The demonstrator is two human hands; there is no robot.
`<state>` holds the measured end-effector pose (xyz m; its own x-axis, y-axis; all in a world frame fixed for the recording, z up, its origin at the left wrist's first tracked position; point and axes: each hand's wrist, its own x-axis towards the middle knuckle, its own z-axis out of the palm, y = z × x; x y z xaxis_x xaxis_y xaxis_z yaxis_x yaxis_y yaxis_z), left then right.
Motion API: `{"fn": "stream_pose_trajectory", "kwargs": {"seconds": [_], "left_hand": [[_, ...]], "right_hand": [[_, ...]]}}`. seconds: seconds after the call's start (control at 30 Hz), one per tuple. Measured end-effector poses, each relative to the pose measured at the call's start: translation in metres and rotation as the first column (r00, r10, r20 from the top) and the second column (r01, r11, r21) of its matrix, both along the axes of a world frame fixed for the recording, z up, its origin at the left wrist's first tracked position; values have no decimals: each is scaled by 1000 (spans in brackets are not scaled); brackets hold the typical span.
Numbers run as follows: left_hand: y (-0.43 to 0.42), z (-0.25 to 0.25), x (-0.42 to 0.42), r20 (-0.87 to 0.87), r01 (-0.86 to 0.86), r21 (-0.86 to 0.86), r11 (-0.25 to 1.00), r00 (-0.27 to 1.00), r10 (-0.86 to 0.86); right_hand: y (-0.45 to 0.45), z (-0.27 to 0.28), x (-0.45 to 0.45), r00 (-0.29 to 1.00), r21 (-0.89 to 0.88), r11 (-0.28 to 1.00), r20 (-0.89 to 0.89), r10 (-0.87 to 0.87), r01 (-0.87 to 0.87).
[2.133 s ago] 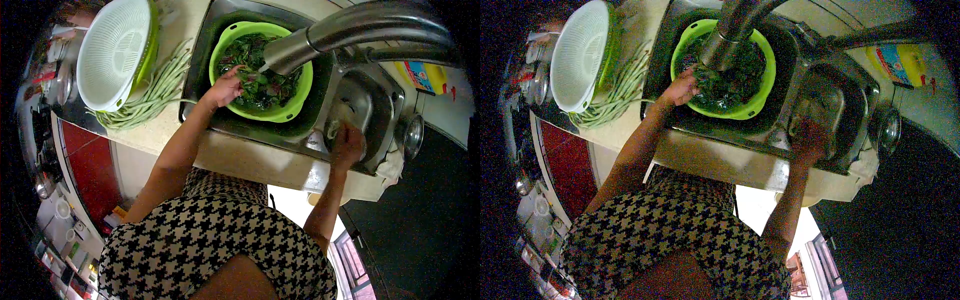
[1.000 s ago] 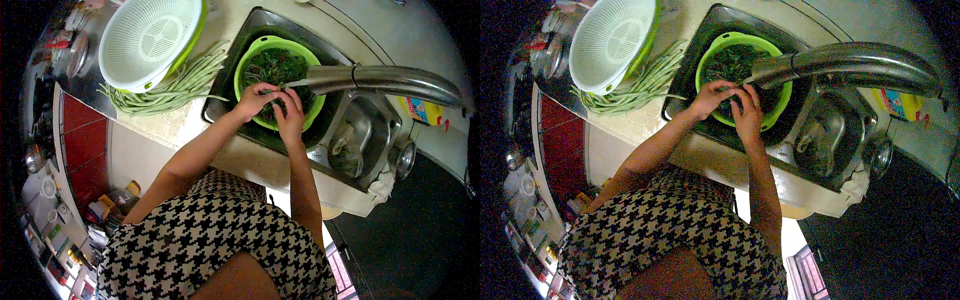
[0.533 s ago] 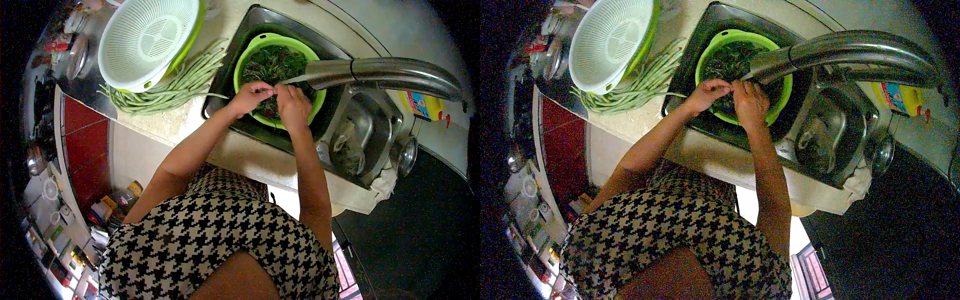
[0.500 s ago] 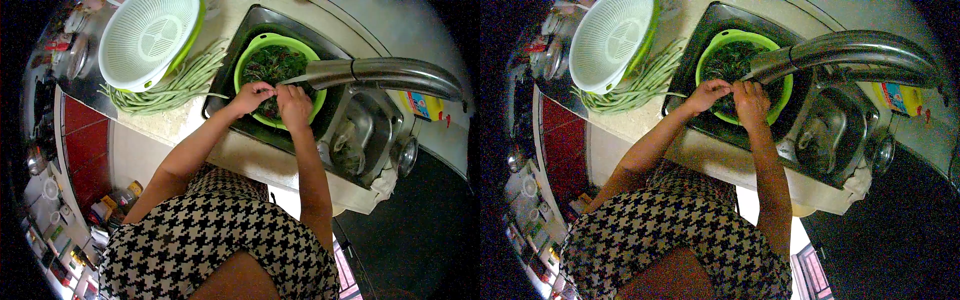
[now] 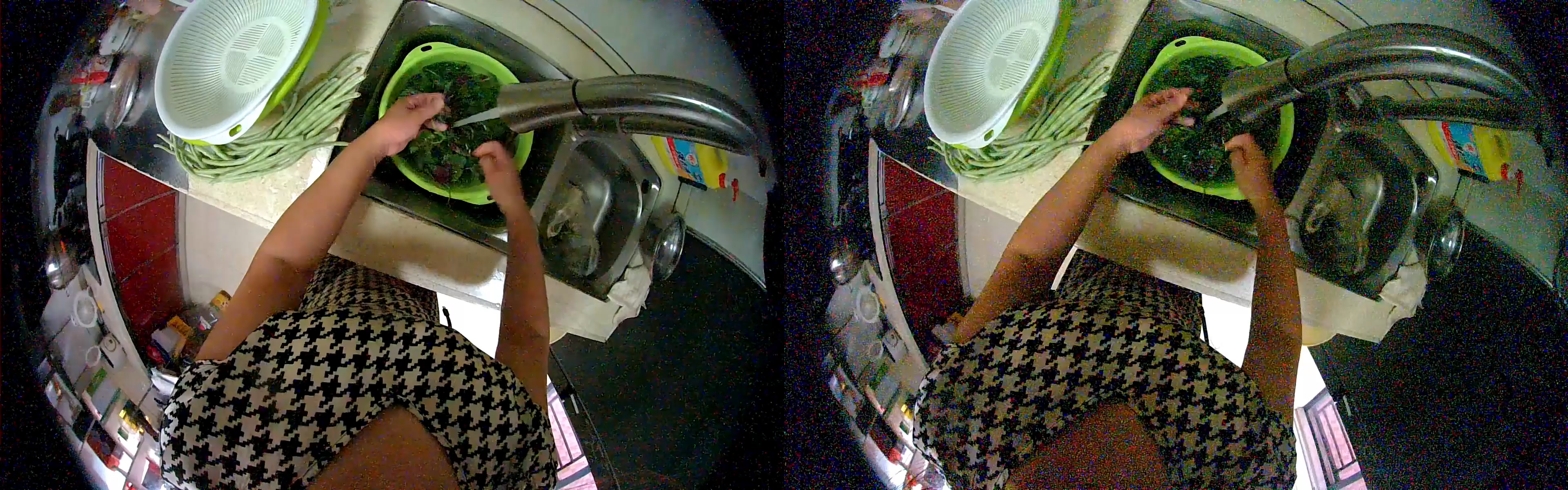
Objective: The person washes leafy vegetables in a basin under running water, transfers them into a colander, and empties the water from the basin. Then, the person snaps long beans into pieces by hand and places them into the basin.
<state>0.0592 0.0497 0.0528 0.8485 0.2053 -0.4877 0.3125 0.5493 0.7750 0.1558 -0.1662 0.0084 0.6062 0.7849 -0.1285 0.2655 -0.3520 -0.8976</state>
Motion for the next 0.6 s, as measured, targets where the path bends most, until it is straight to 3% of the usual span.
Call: {"fn": "stream_pose_trajectory", "kwargs": {"seconds": [0.03, 0.07, 0.1, 0.17, 0.2, 0.3, 0.33, 0.43, 0.47, 0.53, 0.57, 0.6], "left_hand": [[1, 2, 1, -67, -28, -115, 993, 998, 20], [2, 5, 1, -136, -62, -225, 972, 990, 32], [5, -2, 1, -76, -46, -281, 959, 997, 25], [10, -24, -6, 39, -2, -390, 921, 999, 18], [12, -21, -9, 101, 3, -534, 845, 993, 61], [5, -14, -15, 99, 57, -223, 973, 994, -36], [6, -13, -16, 126, 66, -222, 973, 991, -39], [5, -3, -21, 166, 84, -164, 983, 985, -56], [4, 0, -20, 155, 89, -105, 990, 985, -72], [2, 11, -18, 133, 111, 59, 992, 984, -119], [-1, 15, -17, 120, 131, 163, 978, 981, -152], [-4, 19, -15, 105, 153, 264, 952, 977, -186]], "right_hand": [[0, 3, -13, 999, -4, 1000, 41, 24, -24], [3, 3, -24, 992, -232, 973, 120, 47, -18], [7, 1, -33, 978, -446, 895, 191, 87, 7], [15, 9, -49, 961, -567, 823, 208, 184, -35], [18, 12, -53, 950, -623, 780, 211, 232, -52], [20, -1, -58, 925, -616, 783, 247, 289, -80], [20, 0, -56, 946, -645, 759, 183, 266, -89], [22, 7, -47, 956, -602, 785, 290, 45, 146], [22, 10, -43, 923, -505, 824, 381, -53, 256], [32, 31, -38, 927, -151, 943, 283, -247, 298], [37, 44, -38, 922, 33, 944, 205, -327, 328], [45, 60, -39, 943, 60, 950, 114, -312, 306]]}}
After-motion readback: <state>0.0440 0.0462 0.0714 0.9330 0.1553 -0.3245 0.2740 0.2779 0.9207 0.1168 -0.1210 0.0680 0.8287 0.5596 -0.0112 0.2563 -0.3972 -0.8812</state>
